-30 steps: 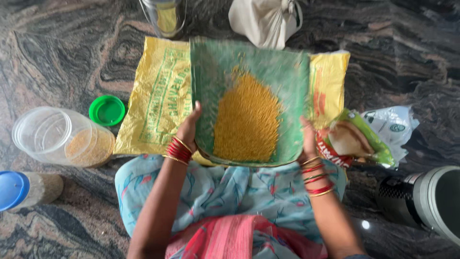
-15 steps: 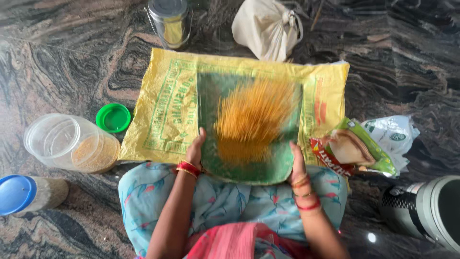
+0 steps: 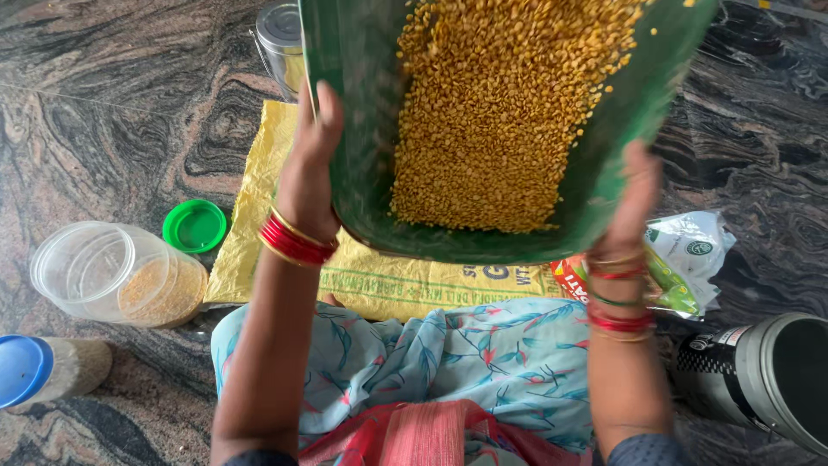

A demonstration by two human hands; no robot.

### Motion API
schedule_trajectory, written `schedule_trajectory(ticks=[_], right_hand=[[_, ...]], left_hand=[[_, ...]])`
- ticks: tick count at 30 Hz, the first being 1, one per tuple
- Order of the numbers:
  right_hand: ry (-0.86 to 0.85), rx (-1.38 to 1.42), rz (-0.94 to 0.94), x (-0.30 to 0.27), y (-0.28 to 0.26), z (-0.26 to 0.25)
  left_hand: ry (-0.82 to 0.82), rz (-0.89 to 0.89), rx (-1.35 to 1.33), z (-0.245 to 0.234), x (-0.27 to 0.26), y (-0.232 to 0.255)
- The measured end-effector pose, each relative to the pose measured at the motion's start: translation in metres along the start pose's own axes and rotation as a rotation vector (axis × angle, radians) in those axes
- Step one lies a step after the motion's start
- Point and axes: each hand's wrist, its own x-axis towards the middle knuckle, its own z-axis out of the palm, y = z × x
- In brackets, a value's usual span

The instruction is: The person sits on the floor and winnows yellow split peas using a green woven tray. They repeatedly toss the grains into the air to separate chaff and then pour the cleaned grains into a clear plastic container. The person also picks out debris by hand and transfers the remaining grains from a yellow sack into the tray.

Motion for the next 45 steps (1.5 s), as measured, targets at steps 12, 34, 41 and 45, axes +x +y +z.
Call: schedule_trajectory(ticks=[12,34,41,45], right_hand=[[0.245,-0.083,0.503,-0.064,0.187,-0.119],[0.252,-0.163,0.543,-0.054,0.198,-0.133],[-0.051,-0.144,0.181,0.027,0.017,-0.017],[0.05,0.04,0.141,-0.005,0.05,-0.038]], left_hand=[[0.326,-0.539,-0.161,-0.103,-0.071,-0.176],[0.557,-0.739,0.044,-0.111,-0.07,-0.186],[0.062,-0.29,-0.2,-0.041,0.016,-0.046],[0.163,-0.169,-0.052,-0.067,-0.02,-0.105]])
